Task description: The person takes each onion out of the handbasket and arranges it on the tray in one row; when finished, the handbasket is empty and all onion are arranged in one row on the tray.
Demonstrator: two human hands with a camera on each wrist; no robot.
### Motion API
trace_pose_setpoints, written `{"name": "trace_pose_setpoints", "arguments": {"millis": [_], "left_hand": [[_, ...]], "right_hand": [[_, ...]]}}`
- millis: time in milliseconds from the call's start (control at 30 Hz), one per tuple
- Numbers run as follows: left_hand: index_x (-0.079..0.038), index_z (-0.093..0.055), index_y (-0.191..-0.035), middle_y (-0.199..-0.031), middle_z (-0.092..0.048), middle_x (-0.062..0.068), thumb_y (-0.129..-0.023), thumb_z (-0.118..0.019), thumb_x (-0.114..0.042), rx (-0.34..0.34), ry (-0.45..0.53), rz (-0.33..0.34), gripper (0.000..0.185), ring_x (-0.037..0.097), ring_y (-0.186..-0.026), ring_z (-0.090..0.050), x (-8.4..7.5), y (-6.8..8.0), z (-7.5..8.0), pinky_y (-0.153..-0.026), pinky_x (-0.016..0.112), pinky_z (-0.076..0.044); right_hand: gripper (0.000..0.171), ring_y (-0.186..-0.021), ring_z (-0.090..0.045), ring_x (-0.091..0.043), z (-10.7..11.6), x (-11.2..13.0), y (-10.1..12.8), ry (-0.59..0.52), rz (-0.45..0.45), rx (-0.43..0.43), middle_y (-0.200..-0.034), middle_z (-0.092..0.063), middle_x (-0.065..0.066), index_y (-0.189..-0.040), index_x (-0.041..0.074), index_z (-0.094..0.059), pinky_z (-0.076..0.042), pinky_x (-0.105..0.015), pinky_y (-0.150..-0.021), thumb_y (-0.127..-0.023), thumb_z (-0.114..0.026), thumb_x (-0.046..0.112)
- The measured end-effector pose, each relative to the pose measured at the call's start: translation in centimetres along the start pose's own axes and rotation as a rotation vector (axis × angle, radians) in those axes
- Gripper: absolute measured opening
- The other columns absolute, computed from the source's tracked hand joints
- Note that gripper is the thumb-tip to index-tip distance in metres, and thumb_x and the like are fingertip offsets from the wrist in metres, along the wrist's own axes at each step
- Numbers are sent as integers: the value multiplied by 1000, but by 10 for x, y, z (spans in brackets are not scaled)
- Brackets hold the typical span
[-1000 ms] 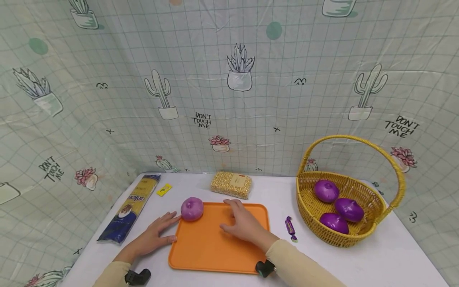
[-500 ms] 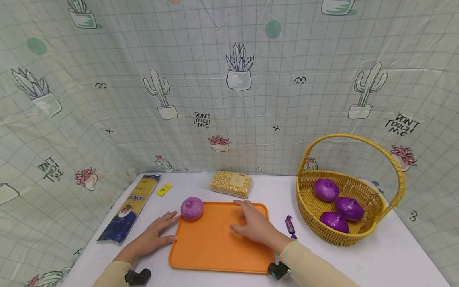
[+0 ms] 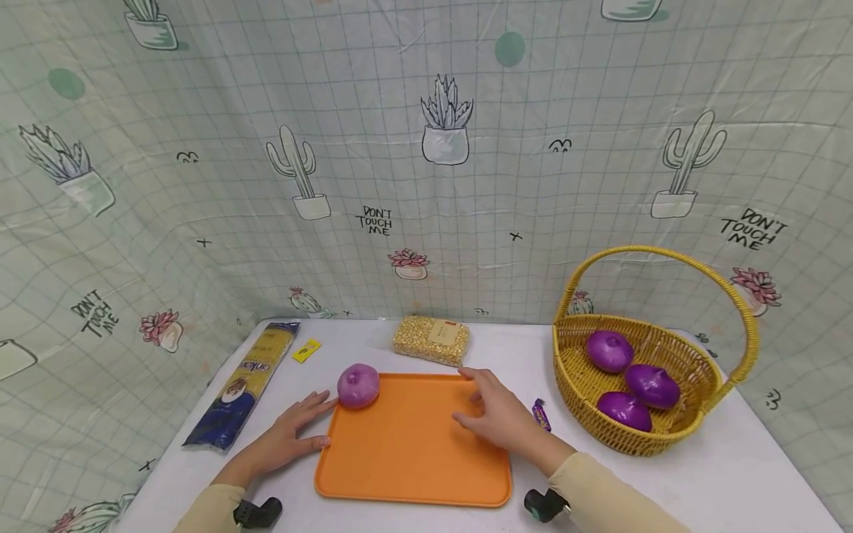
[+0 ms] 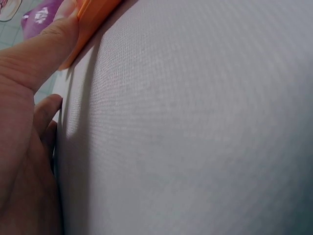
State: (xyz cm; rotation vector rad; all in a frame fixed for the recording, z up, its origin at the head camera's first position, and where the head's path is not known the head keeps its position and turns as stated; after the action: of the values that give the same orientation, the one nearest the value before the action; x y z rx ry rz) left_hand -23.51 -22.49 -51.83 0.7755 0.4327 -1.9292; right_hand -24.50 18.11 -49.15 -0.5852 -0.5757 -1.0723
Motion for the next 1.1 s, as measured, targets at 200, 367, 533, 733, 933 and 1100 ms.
{"name": "trace_pose_setpoints", "arguments": {"millis": [200,367,533,733,933,1100], "left_hand": [[-8,-45,-154,-162,-30,24,-96,-70,-39,0,6,-3,70,50,-151,-14,0,0,0,-120,68,-3],[-7,-46,-153,-162,-31,24,-96,-70,-38,-2,4,-8,70,50,-151,-14,0,0,-1,-120,68,-4],[-7,-46,-153,-162,-30,23,-95,-70,-39,-3,6,-10,70,49,-151,-14,-1,-2,-2,-120,68,-4],[-9,-46,-154,-163,-30,21,-95,-71,-40,-7,-4,4,71,48,-152,-14,1,-2,-3,-120,69,-5],[-10,-46,-153,-163,-31,21,-95,-71,-40,-11,-7,6,70,48,-152,-15,3,-1,-3,-120,68,-5],[-9,-47,-153,-162,-32,21,-95,-71,-40,-17,-5,2,70,48,-152,-15,4,0,-3,-120,69,-5]], "right_hand": [[73,-105,-66,-25,14,-7,5,24,3,-39,-139,-53,-17,-147,7,-46,-60,-37,-83,-87,-83,24],[71,-104,-66,-27,27,-12,13,26,8,-58,-137,-54,-21,-147,4,-46,-60,-39,-83,-88,-82,21],[69,-102,-67,-27,42,-15,24,54,11,-96,-134,-56,-22,-145,4,-48,-61,-39,-81,-88,-82,21],[68,-104,-67,-28,60,-19,34,84,-19,-107,-134,-56,-21,-147,5,-46,-61,-40,-81,-90,-80,24],[69,-107,-65,-35,79,-23,41,77,-54,-130,-133,-55,-21,-148,4,-44,-61,-40,-83,-92,-78,28],[69,-107,-66,-35,96,-25,49,76,-73,-159,-134,-55,-21,-147,2,-44,-61,-38,-81,-93,-77,30]]}}
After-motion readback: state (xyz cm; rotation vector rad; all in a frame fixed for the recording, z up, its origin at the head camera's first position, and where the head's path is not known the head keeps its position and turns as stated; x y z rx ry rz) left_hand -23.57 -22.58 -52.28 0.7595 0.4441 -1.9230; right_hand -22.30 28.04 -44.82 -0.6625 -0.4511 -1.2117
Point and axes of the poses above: each hand's wrist, its own y-axis away from the middle knuckle, its own z-axis out of the back of the hand, x = y × z, the point moved 1 cm from there along -y, towards the middle knuckle
